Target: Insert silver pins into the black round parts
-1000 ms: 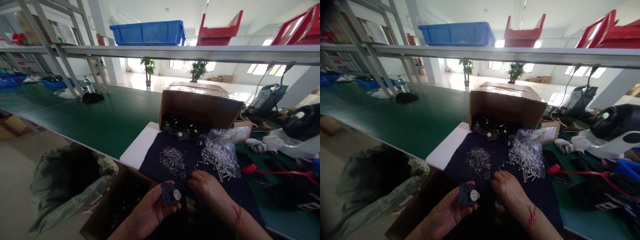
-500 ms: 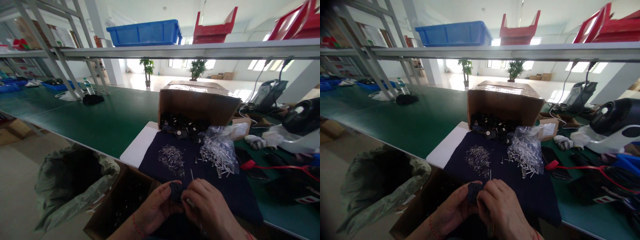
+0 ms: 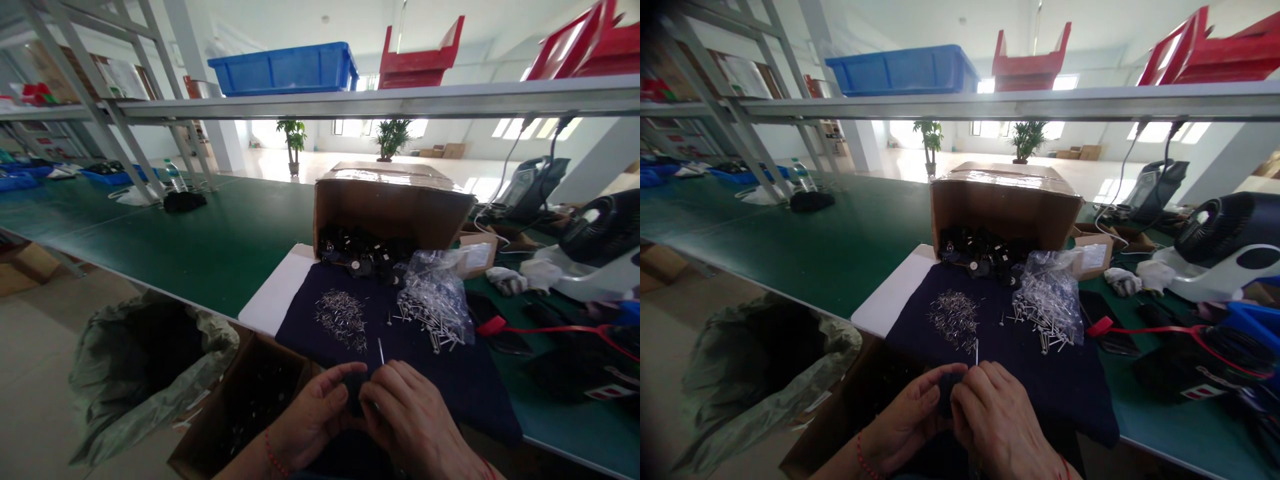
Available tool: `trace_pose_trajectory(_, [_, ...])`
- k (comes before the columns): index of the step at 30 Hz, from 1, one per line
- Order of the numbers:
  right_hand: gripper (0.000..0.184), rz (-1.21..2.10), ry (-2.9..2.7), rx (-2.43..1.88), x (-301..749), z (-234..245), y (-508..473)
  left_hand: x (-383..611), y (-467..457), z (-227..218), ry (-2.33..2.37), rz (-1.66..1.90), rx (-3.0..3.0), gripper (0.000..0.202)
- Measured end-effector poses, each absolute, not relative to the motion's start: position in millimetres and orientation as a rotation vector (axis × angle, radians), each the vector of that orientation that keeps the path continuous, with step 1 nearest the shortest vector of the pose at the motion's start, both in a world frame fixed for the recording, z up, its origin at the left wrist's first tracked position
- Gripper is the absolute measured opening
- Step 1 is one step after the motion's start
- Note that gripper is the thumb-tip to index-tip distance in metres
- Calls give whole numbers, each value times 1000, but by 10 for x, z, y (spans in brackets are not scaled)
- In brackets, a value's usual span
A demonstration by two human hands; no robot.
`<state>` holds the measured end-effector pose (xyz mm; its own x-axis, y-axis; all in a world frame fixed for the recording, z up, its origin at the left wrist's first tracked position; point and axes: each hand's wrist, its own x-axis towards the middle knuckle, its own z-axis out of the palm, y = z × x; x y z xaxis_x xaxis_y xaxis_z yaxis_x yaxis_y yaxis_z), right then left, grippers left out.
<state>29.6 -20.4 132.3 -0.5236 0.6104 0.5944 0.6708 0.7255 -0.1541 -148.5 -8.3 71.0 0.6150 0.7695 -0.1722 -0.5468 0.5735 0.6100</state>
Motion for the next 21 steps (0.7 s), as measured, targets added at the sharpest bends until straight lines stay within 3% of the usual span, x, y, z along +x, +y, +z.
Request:
trace_pose_trajectory(4, [20, -110, -2195, -981, 270, 1235, -225, -1496, -79, 743, 526, 832, 617, 61])
trace_pose_trajectory(13, [8, 120, -1864, -1134, 138, 1043, -444, -1422, -142, 682, 578, 1082, 865, 56])
trace_pose_trajectory(17, [5, -74, -1861, -1097, 147, 1017, -471, -1398, -192, 762, 550, 1076, 837, 57])
trace_pose_trajectory(21, [14, -369, -1987, -1021, 257, 1051, -473, -1393, -161, 941, 536, 954, 724, 59])
